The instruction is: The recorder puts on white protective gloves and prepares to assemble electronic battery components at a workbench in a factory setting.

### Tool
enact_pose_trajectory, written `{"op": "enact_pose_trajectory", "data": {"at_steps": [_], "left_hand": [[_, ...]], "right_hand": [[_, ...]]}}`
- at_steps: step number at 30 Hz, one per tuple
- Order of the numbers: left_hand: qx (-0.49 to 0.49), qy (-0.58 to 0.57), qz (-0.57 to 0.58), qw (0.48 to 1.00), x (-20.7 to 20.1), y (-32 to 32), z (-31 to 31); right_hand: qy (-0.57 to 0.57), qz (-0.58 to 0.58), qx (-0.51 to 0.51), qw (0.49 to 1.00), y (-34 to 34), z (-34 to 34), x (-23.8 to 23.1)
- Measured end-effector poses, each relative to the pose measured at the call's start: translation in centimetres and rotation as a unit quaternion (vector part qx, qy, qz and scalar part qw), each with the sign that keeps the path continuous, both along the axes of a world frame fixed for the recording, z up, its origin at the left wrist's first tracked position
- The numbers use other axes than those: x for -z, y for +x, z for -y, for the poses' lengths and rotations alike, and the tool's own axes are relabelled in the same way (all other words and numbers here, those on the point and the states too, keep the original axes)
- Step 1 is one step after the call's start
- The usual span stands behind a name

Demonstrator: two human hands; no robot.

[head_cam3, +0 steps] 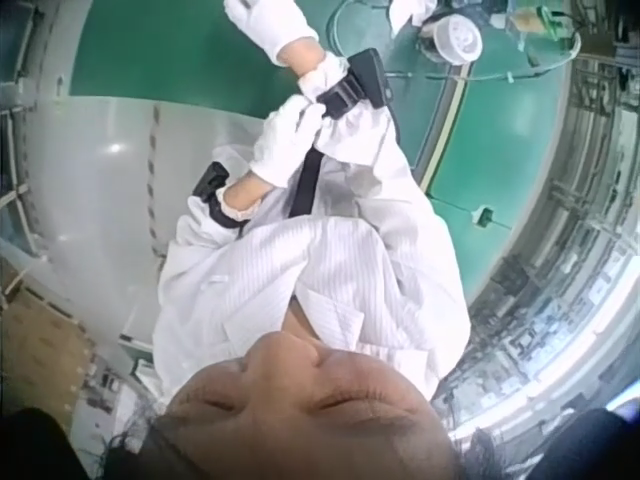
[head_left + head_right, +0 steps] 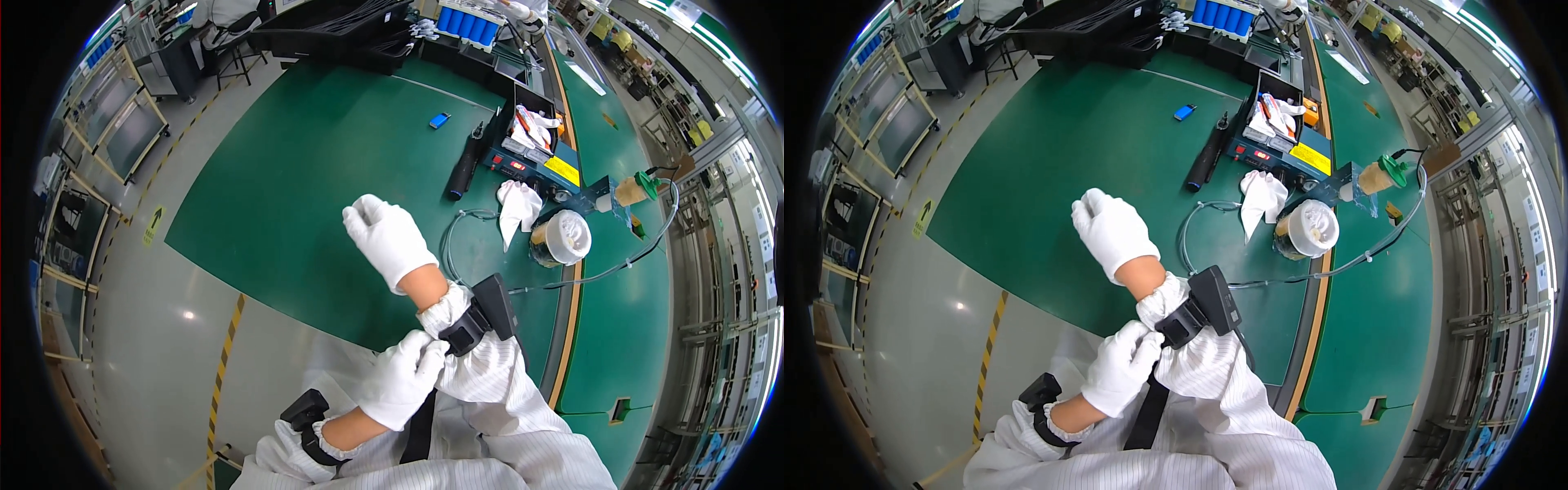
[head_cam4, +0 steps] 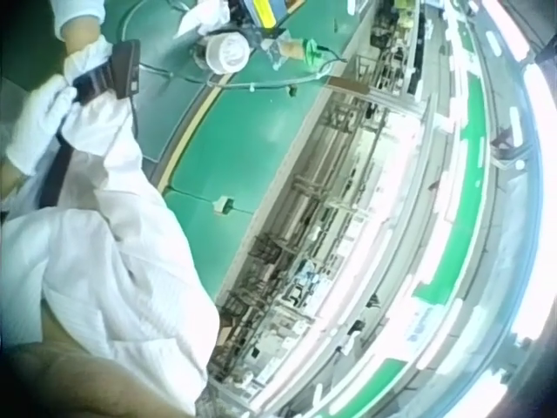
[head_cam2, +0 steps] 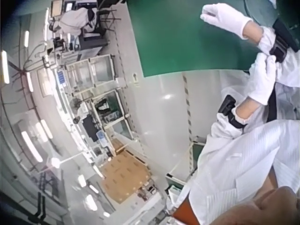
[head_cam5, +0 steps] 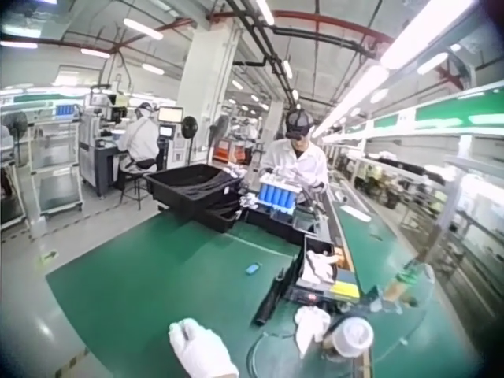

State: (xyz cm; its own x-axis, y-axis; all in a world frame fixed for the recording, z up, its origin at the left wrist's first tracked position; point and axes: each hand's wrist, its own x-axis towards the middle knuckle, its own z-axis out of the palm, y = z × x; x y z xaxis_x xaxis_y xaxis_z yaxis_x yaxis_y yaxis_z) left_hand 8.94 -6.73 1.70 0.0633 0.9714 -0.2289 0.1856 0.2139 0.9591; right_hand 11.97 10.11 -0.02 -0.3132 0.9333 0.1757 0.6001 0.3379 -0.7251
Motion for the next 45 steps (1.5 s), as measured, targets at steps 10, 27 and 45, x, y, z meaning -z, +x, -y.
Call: {"op": "enact_pose_trajectory", "data": {"at_steps": [10,27,45], "left_hand": [[-0.038,0.036,0.215,0.975,3.0,-0.9,0.7],[-0.066,0.071,0.114,0.989,3.9,0.2,-2.2],[-0.009,0.138,0.088,0.987,-0.2,-0.9,0.9]], "right_hand": [[-0.332,-0.466,-0.074,0.817,2.2,-0.8,-7.0],[-0.437,-0.695,-0.201,0.535,0.0,3.5,-14.0],[-0.277,-0.692,-0.153,0.649,3.3,2.0,-14.0]]}}
